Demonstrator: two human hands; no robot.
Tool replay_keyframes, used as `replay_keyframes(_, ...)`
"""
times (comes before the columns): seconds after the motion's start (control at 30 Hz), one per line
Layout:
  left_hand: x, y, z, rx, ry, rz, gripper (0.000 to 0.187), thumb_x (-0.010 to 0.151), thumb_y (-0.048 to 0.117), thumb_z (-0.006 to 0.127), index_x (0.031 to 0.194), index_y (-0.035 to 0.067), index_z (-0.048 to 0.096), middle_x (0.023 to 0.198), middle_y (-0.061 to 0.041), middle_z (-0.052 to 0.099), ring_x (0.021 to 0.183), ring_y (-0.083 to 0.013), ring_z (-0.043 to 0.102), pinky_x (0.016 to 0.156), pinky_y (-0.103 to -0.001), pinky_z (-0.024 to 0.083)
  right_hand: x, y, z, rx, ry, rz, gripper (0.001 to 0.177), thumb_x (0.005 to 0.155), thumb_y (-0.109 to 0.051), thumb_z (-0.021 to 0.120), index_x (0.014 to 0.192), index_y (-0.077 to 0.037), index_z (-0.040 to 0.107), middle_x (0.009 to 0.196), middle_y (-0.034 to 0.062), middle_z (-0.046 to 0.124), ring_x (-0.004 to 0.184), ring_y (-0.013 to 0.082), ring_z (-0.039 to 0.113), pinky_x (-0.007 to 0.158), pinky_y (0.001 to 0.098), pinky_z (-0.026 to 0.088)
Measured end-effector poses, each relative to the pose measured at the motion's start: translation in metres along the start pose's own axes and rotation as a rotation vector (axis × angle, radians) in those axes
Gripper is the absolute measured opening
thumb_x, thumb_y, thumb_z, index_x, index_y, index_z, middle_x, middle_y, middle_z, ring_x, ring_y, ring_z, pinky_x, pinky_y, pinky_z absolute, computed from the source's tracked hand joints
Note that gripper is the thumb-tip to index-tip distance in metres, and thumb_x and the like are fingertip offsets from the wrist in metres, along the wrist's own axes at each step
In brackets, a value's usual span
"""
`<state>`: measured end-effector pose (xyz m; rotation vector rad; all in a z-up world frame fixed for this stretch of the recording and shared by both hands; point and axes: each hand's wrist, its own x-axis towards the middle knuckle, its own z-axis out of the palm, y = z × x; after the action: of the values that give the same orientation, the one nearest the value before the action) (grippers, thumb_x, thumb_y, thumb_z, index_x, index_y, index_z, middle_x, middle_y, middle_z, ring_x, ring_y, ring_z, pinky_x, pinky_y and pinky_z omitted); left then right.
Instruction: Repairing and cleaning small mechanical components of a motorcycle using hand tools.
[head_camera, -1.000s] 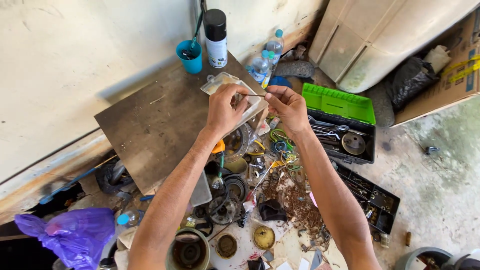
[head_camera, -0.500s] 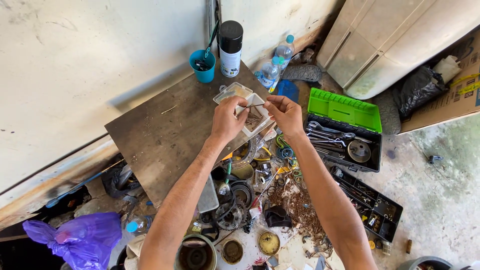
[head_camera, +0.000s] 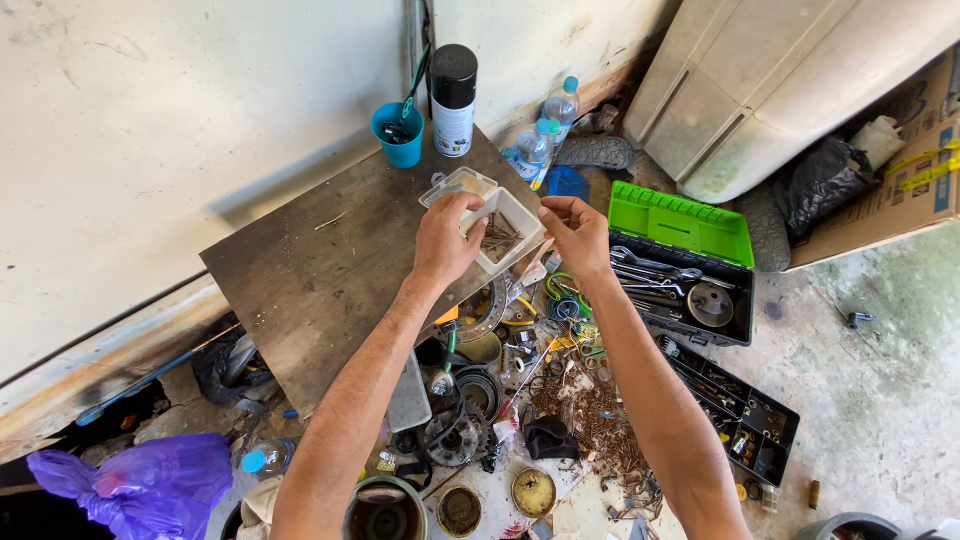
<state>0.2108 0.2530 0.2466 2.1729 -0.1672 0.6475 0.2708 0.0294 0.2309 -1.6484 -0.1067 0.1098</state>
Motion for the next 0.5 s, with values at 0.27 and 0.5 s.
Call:
replay_keyframes(0.27,-0.005,0.043,0.02,-0.027,0.006,0.099,0.026,0.086,0.007,0.078,0.107,0.009,0.064,0.104,-0.008,0.069,0.105,-0.0323,0.066,0.087,-0.044,0.053,-0.023,-0.007,-0.032,0.05,0.008,-0.08,0.027,0.095,-0.019,0.076,0.116,-0.002,0.071,0.085,-0.0017,0.07,0.07,0.0035,0.06,0.058,0.0194,0.048)
replay_keyframes(0.5,-0.026,0.09,0.044,-0.048,0.009,0.194,0.023,0.087,0.007,0.076,0.108,0.01,0.066,0.102,-0.007,0.07,0.103,-0.0315,0.066,0.088,-0.045,0.053,-0.067,-0.005,-0.074,0.059,0.041,-0.121,0.028,0.095,-0.019,0.076,0.117,-0.003,0.071,0.088,-0.0035,0.07,0.069,0.0031,0.06,0.058,0.0195,0.047)
